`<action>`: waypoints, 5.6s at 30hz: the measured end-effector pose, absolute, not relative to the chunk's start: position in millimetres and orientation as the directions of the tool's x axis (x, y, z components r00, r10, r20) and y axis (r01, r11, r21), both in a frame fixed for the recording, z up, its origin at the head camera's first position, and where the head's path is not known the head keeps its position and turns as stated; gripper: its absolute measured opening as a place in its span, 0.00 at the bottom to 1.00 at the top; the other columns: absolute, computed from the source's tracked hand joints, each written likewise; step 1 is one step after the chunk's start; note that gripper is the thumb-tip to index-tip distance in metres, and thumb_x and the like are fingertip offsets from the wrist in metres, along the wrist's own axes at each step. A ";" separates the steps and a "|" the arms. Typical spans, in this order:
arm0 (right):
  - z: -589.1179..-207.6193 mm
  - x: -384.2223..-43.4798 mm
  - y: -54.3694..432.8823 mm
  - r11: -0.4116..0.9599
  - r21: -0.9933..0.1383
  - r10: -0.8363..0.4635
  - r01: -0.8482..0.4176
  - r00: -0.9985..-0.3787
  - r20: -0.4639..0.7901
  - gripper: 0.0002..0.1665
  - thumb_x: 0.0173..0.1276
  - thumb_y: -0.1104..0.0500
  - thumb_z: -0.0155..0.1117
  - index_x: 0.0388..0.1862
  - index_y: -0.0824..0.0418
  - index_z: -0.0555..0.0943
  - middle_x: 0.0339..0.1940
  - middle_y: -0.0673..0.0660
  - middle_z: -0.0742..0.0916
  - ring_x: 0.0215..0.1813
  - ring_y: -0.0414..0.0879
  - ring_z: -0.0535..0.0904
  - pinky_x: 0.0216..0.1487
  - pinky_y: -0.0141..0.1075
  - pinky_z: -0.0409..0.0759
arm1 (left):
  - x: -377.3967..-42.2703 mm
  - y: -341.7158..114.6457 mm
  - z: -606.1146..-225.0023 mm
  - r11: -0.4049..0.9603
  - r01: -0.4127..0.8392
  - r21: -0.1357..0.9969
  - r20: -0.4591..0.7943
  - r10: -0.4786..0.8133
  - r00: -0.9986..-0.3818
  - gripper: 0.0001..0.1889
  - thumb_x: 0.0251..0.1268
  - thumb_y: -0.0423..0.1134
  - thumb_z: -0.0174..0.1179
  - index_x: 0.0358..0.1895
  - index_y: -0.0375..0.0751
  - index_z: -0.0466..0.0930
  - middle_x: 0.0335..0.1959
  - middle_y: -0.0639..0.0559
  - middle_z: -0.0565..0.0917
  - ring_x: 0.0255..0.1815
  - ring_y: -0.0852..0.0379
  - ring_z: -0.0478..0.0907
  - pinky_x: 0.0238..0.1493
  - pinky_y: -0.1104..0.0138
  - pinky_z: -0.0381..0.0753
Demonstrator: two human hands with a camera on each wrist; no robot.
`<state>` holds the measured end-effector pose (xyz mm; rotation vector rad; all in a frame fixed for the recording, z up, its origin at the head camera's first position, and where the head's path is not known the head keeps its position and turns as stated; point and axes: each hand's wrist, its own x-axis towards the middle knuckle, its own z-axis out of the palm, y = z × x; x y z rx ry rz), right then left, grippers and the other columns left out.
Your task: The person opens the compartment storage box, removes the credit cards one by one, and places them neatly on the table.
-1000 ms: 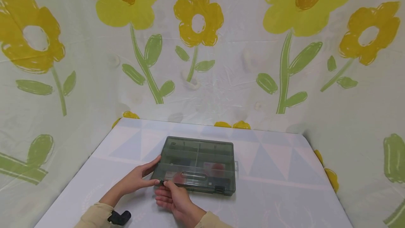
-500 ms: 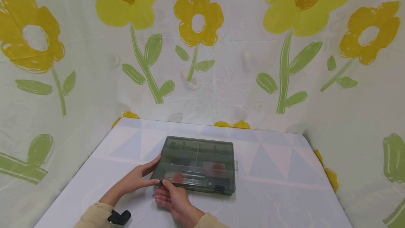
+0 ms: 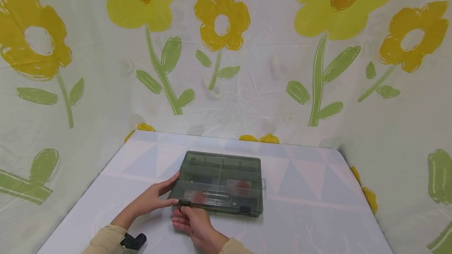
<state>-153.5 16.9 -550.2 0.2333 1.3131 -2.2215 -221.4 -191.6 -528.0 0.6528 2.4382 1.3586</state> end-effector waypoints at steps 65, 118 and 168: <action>-542.3 -127.7 160.3 -0.166 -0.876 -0.318 0.452 -0.866 -0.386 0.32 0.81 0.49 0.57 0.63 0.78 0.75 0.46 0.58 0.88 0.46 0.48 0.88 0.52 0.42 0.89 | -219.1 -191.7 -531.8 0.444 0.273 0.854 0.006 0.515 -0.857 0.51 0.64 0.50 0.71 0.83 0.42 0.48 0.83 0.40 0.49 0.79 0.38 0.57 0.75 0.49 0.64; -548.9 -125.3 184.9 -0.266 -0.832 -0.237 0.486 -0.870 -0.432 0.25 0.83 0.58 0.53 0.61 0.81 0.73 0.42 0.56 0.90 0.43 0.45 0.88 0.54 0.39 0.88 | -219.7 -191.7 -529.0 0.463 0.264 0.846 -0.016 0.518 -0.856 0.51 0.65 0.53 0.70 0.83 0.44 0.48 0.83 0.42 0.49 0.79 0.37 0.57 0.76 0.49 0.65; -498.5 -134.2 229.9 0.248 -0.956 -0.006 0.158 -0.986 -0.165 0.24 0.75 0.52 0.65 0.60 0.68 0.81 0.44 0.60 0.88 0.42 0.52 0.85 0.41 0.41 0.90 | -217.8 -193.8 -529.6 0.451 0.254 0.856 -0.013 0.509 -0.860 0.50 0.65 0.50 0.71 0.83 0.46 0.50 0.83 0.42 0.51 0.78 0.36 0.59 0.75 0.48 0.66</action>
